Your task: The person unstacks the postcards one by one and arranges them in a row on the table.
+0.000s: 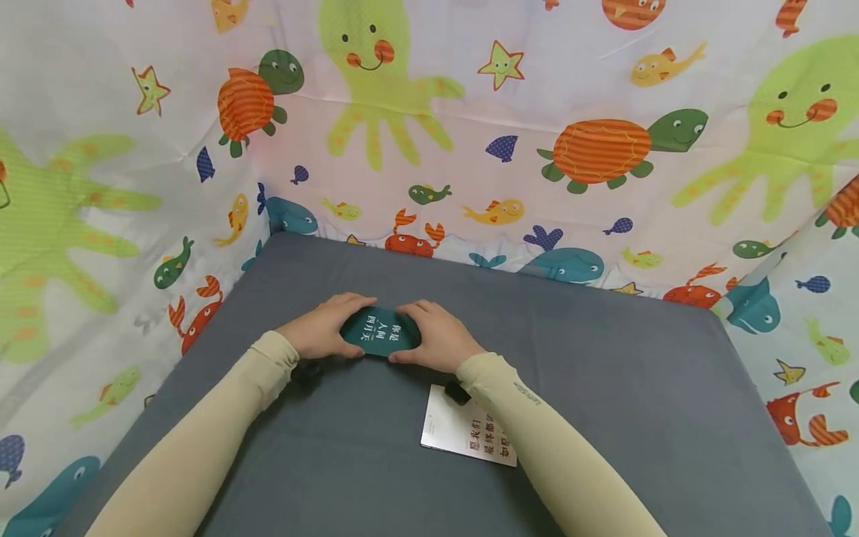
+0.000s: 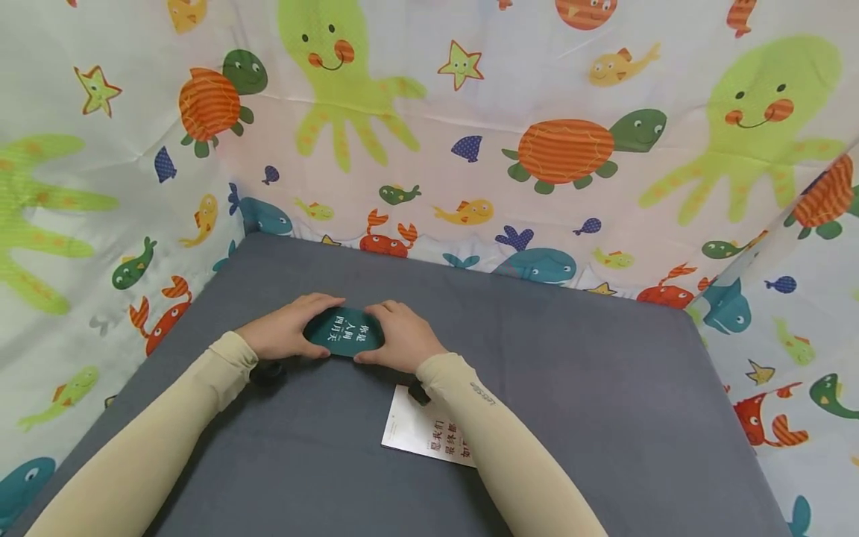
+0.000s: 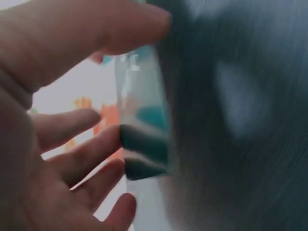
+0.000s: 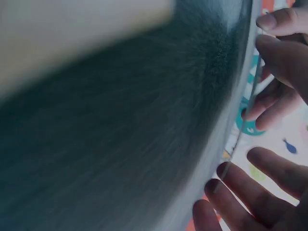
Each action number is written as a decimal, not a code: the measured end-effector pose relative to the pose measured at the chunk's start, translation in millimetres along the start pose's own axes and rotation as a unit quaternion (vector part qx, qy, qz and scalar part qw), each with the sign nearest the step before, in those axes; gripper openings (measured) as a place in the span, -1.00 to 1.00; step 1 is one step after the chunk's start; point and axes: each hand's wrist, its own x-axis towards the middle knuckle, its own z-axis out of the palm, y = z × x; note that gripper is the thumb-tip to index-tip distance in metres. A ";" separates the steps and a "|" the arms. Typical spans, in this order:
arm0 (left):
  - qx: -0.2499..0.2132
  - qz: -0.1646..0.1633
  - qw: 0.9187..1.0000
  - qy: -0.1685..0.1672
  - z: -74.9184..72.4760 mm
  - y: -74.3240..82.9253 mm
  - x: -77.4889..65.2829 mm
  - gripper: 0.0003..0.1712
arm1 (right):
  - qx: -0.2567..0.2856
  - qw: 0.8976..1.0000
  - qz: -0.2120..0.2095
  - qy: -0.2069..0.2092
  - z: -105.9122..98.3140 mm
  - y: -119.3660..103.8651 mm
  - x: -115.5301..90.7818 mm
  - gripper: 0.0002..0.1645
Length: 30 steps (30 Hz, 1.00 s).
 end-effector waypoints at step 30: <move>-0.086 -0.072 0.994 -0.003 -43.0 -79.2 6.9 0.18 | -0.048 0.998 0.023 -0.027 30.5 -37.5 99.1 0.06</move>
